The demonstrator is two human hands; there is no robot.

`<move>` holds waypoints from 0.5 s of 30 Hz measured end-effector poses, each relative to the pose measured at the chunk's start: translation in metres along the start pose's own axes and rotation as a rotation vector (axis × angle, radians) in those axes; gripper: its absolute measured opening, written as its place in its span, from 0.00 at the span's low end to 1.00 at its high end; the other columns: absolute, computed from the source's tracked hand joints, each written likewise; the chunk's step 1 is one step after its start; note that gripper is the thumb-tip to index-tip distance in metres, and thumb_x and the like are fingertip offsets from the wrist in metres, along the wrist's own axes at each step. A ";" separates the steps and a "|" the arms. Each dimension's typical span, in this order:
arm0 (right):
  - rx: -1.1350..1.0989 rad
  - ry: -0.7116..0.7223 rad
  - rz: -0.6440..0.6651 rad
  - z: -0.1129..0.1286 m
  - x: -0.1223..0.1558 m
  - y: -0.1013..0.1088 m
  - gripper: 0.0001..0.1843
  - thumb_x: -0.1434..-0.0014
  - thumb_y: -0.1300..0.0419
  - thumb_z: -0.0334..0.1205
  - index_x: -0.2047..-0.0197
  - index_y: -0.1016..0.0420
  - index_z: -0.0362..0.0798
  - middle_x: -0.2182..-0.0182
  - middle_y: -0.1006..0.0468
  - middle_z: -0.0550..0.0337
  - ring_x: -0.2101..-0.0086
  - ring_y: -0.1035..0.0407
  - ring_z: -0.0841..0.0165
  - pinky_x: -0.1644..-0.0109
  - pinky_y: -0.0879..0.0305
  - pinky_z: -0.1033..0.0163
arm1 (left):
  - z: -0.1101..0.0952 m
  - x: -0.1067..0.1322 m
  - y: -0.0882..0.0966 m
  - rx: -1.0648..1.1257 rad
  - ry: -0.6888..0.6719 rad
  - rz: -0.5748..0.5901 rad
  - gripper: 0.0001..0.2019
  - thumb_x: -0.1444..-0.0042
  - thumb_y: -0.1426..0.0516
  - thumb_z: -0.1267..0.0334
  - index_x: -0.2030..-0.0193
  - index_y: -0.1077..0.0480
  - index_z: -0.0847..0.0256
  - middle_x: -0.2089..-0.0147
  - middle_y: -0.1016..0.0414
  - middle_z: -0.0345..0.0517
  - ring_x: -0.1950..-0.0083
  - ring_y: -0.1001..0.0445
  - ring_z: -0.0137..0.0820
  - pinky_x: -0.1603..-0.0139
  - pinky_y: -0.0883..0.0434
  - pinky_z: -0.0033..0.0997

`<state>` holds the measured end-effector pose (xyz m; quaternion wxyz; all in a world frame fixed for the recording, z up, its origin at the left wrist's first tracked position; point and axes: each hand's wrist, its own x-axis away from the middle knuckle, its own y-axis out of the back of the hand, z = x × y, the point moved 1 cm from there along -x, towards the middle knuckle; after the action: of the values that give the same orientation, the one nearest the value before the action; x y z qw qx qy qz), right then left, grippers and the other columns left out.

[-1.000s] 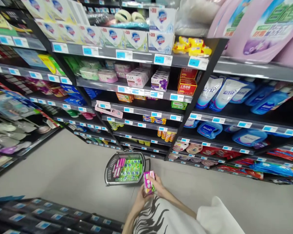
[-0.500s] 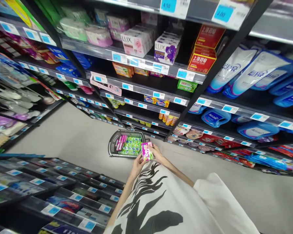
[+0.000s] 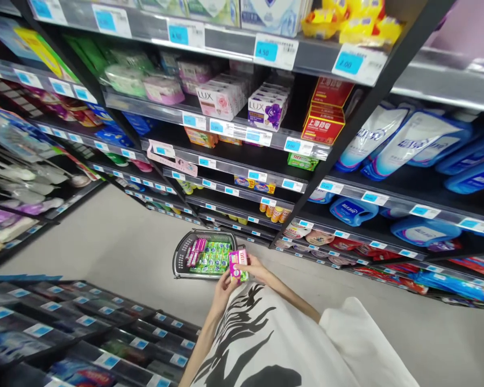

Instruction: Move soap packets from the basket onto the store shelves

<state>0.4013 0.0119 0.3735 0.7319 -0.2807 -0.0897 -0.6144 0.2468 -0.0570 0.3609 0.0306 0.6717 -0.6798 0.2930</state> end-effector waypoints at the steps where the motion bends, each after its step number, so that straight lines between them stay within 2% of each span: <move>1: 0.035 0.002 0.031 0.003 0.001 0.000 0.37 0.61 0.20 0.49 0.51 0.24 0.45 0.59 0.17 0.54 0.59 0.22 0.61 0.51 0.25 0.57 | 0.001 0.000 -0.001 0.012 0.001 0.001 0.48 0.52 0.29 0.44 0.30 0.39 0.64 0.42 0.20 0.63 0.42 0.20 0.49 0.38 0.23 0.52; 4: 0.224 0.110 0.076 0.028 0.005 0.002 0.33 0.60 0.21 0.52 0.54 0.23 0.45 0.63 0.18 0.56 0.63 0.23 0.62 0.54 0.26 0.57 | 0.007 -0.006 0.001 -0.018 -0.009 0.028 0.48 0.52 0.30 0.42 0.30 0.40 0.64 0.39 0.23 0.65 0.41 0.21 0.48 0.38 0.24 0.51; 6: 0.494 0.264 0.053 0.065 0.007 0.005 0.29 0.55 0.23 0.52 0.54 0.22 0.46 0.64 0.18 0.57 0.65 0.25 0.63 0.57 0.27 0.59 | 0.013 -0.012 0.007 -0.109 -0.023 0.048 0.47 0.51 0.33 0.39 0.31 0.39 0.64 0.35 0.26 0.66 0.41 0.21 0.48 0.37 0.25 0.50; 8: 0.831 0.442 0.000 0.118 0.007 0.010 0.24 0.47 0.27 0.51 0.52 0.22 0.47 0.63 0.19 0.57 0.65 0.26 0.64 0.57 0.29 0.59 | 0.022 -0.015 0.020 -0.292 -0.022 0.042 0.41 0.46 0.38 0.38 0.33 0.36 0.64 0.34 0.27 0.65 0.39 0.22 0.47 0.35 0.26 0.47; 10: 1.069 0.635 -0.034 0.181 0.005 0.016 0.25 0.38 0.33 0.53 0.44 0.25 0.48 0.56 0.19 0.54 0.59 0.25 0.62 0.52 0.29 0.58 | 0.034 -0.013 0.036 -0.519 0.021 0.045 0.33 0.40 0.43 0.43 0.36 0.33 0.63 0.38 0.23 0.59 0.38 0.22 0.45 0.36 0.26 0.42; 13: 1.354 0.910 -0.196 0.274 -0.006 0.026 0.26 0.30 0.42 0.51 0.35 0.31 0.46 0.44 0.25 0.45 0.45 0.29 0.55 0.39 0.33 0.50 | 0.047 0.005 0.058 -0.726 0.119 0.048 0.18 0.37 0.45 0.54 0.44 0.27 0.58 0.50 0.17 0.50 0.48 0.18 0.42 0.43 0.24 0.39; 15: 1.509 0.989 -0.260 0.323 -0.020 0.034 0.27 0.28 0.46 0.49 0.32 0.34 0.42 0.44 0.26 0.41 0.43 0.32 0.52 0.36 0.35 0.44 | 0.050 0.021 0.068 -0.790 0.160 -0.016 0.12 0.36 0.43 0.58 0.50 0.25 0.58 0.57 0.17 0.48 0.55 0.17 0.40 0.48 0.22 0.40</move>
<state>0.4975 0.2002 0.6204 0.6010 0.5807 -0.1748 -0.5206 0.1995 -0.1023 0.3046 0.3416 0.5885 -0.7303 0.0603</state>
